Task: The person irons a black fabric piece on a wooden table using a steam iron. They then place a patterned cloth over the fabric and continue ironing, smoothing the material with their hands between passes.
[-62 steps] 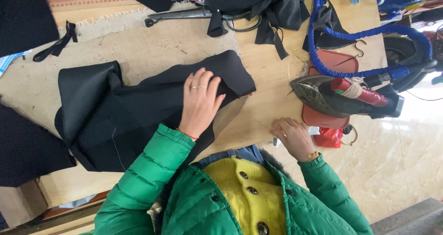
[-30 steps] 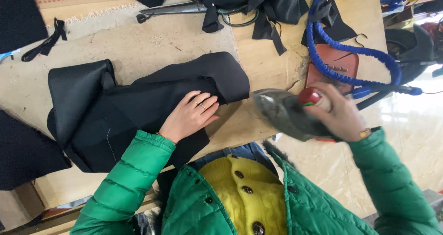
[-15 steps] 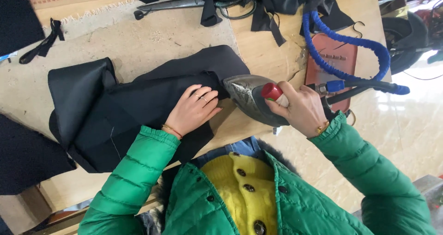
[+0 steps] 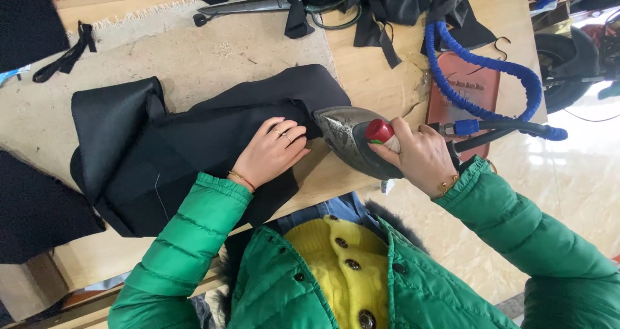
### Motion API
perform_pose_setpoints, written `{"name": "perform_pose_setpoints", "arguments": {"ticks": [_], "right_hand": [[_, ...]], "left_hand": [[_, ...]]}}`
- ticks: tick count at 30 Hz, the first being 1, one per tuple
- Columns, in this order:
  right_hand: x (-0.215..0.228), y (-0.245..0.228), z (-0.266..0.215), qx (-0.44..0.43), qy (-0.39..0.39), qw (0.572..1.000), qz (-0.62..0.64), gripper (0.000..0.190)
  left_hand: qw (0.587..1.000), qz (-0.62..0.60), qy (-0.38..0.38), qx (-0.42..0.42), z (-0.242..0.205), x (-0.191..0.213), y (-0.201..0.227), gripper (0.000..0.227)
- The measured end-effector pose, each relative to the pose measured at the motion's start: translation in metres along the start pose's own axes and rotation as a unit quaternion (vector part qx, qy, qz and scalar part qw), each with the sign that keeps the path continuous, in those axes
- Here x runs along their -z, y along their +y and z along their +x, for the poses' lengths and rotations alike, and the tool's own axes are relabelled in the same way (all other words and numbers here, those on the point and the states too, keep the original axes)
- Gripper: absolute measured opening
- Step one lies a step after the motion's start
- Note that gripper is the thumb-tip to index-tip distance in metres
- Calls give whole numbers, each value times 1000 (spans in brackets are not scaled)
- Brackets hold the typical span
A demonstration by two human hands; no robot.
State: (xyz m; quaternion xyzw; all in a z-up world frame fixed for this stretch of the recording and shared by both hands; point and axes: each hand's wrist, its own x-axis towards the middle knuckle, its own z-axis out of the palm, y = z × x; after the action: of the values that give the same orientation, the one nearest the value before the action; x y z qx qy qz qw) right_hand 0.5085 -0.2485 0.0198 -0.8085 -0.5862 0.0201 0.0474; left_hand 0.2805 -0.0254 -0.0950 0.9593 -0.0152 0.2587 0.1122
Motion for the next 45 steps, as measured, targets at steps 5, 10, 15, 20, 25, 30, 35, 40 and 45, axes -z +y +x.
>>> {"name": "perform_pose_setpoints", "arguments": {"ticks": [5, 10, 15, 20, 25, 30, 35, 40, 45], "right_hand": [[2, 2, -2, -3, -16, 1000, 9, 44], [0, 10, -9, -2, -26, 1000, 15, 46], [-4, 21, -22, -20, -38, 999, 29, 48], [-9, 42, -38, -24, -40, 999, 23, 48], [-3, 50, -37, -29, -34, 999, 20, 49], [7, 47, -11, -3, -13, 1000, 15, 49], [4, 45, 24, 55, 20, 998, -3, 49], [10, 36, 52, 107, 18, 994, 9, 44], [5, 36, 61, 134, 30, 990, -34, 43]], "left_hand": [[1000, 4, 16, -3, -1, -3, -1, 16], [1000, 5, 21, -10, 0, 0, 0, 14], [1000, 17, 14, 0, 3, 1, 2, 16], [999, 33, -12, 19, 8, 8, 8, 23], [999, 41, -9, 33, 4, 2, 19, 21], [996, 44, -26, 69, 3, 19, 25, 26], [991, 88, -53, 89, 0, 29, 31, 36], [991, 79, -67, 90, -2, 29, 31, 38], [991, 70, -65, 96, 0, 30, 31, 41]]}}
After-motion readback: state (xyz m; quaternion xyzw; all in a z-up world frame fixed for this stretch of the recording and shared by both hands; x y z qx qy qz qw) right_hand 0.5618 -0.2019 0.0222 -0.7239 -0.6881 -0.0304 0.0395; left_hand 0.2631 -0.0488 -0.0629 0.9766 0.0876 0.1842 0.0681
